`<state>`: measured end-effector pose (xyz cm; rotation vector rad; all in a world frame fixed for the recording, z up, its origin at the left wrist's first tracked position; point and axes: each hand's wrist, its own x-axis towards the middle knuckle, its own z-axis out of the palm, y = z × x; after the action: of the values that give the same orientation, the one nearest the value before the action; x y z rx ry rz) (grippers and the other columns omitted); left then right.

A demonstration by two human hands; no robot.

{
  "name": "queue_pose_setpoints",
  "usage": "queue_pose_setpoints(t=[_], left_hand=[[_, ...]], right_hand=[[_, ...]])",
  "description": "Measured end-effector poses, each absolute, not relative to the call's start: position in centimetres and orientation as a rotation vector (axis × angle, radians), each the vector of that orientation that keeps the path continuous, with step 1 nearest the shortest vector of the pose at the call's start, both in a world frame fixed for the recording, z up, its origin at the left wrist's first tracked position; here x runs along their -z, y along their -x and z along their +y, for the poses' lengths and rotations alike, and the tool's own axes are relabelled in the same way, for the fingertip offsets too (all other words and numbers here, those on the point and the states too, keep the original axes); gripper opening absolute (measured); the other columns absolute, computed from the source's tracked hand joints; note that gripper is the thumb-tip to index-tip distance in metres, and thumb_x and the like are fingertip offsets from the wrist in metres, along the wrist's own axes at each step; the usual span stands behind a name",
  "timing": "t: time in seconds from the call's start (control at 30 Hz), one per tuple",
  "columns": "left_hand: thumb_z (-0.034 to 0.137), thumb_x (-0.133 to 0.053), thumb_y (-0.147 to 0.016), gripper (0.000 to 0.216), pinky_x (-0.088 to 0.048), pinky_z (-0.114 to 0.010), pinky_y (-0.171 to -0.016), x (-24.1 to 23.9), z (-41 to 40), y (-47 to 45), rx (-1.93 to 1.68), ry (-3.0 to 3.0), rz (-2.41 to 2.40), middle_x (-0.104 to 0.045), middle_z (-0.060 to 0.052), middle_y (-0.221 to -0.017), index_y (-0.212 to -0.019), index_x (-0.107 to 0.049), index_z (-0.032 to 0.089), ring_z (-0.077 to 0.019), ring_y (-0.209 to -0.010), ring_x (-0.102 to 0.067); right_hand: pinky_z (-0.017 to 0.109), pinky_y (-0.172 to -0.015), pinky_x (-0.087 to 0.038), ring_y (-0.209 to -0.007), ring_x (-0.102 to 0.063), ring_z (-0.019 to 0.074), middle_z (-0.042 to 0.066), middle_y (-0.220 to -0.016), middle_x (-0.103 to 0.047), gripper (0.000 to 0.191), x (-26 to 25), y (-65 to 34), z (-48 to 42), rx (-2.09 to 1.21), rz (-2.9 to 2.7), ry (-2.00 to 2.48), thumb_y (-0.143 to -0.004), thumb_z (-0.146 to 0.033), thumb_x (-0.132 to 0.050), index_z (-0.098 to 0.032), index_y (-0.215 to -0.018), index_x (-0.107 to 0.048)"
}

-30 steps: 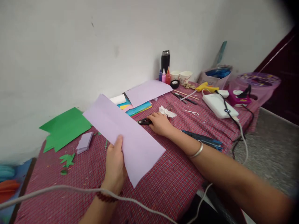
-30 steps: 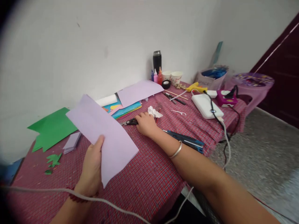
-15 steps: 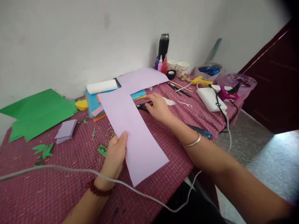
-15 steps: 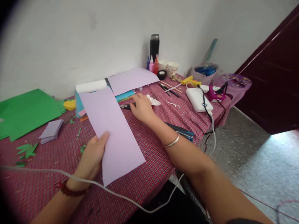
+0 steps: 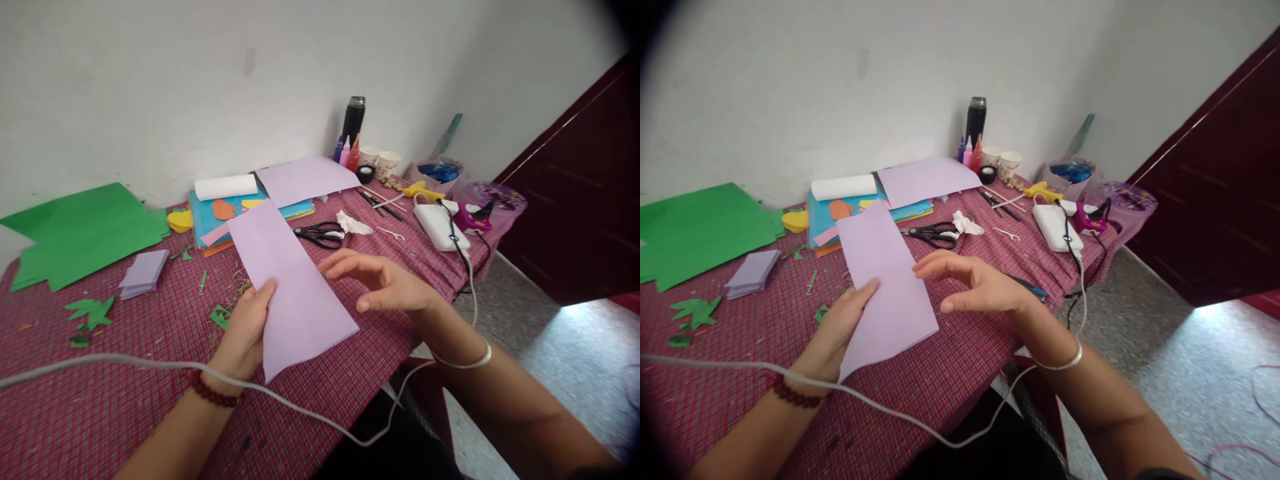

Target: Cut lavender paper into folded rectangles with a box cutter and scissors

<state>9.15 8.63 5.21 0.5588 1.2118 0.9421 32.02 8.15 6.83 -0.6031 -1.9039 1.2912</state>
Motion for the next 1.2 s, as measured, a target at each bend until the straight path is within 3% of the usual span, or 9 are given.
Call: queue_pose_setpoints(t=[0.3,0.5,0.63,0.8,0.97,1.2], left_hand=[[0.012,-0.053,-0.086,0.023,-0.054,-0.027,-0.051,-5.1,7.9,-9.8,-0.935,-0.554,1.196,-0.072,-0.009,-0.069,-0.104,-0.066,0.006,-0.0160,-0.046,-0.062],[0.014,-0.054,-0.086,0.026,-0.055,-0.028,-0.057,-4.4,7.6,-9.8,-0.992,-0.540,1.170,-0.072,-0.009,-0.068,-0.108,-0.064,0.005,-0.0175,-0.053,-0.066],[0.012,-0.053,-0.086,0.027,-0.055,-0.027,-0.057,-4.4,8.0,-9.4,-1.018,-0.541,1.194,-0.073,-0.010,-0.071,-0.109,-0.064,0.005,-0.0178,-0.055,-0.067],[0.011,-0.052,-0.085,0.025,-0.057,-0.028,-0.062,-4.7,8.2,-9.3,-1.052,-0.518,1.165,-0.074,-0.011,-0.077,-0.106,-0.065,0.005,-0.0193,-0.063,-0.069],[0.010,-0.052,-0.085,0.027,-0.057,-0.028,-0.060,-4.8,8.3,-9.3,-1.024,-0.501,1.152,-0.073,-0.011,-0.074,-0.109,-0.064,0.005,-0.0193,-0.061,-0.069],[0.009,-0.052,-0.085,0.023,-0.052,-0.026,-0.047,-5.1,8.4,-9.2,-1.016,-0.496,1.184,-0.073,-0.009,-0.070,-0.103,-0.065,0.004,-0.0145,-0.040,-0.059]], right_hand=[[0.040,-0.098,-0.043,-0.109,-0.057,0.0186,0.007,-0.113,-0.062,0.029,-5.6,-30.3,7.3,-1.117,-1.840,0.721,-0.084,-0.042,-0.065,-0.021,-0.104,-0.066],[0.036,-0.089,-0.047,-0.094,-0.060,0.0170,0.005,-0.097,-0.065,0.019,-5.8,-30.0,6.5,-0.973,-1.713,0.923,-0.089,-0.037,-0.060,-0.020,-0.094,-0.067],[0.041,-0.097,-0.043,-0.107,-0.057,0.0204,0.007,-0.110,-0.063,0.024,-7.5,-30.0,4.8,-0.870,-1.805,0.887,-0.090,-0.039,-0.056,-0.023,-0.107,-0.064],[0.046,-0.105,-0.037,-0.124,-0.046,0.0244,0.009,-0.130,-0.052,0.046,-8.3,-29.0,3.3,-0.694,-2.104,0.894,-0.082,-0.043,-0.066,-0.028,-0.124,-0.056],[0.046,-0.105,-0.036,-0.126,-0.044,0.0243,0.009,-0.131,-0.050,0.047,-7.3,-28.7,3.6,-0.620,-2.109,0.930,-0.082,-0.042,-0.067,-0.029,-0.125,-0.054],[0.048,-0.107,-0.033,-0.128,-0.042,0.0247,0.009,-0.133,-0.049,0.048,-7.5,-29.1,3.8,-0.718,-2.085,0.868,-0.085,-0.051,-0.060,-0.028,-0.127,-0.053]])
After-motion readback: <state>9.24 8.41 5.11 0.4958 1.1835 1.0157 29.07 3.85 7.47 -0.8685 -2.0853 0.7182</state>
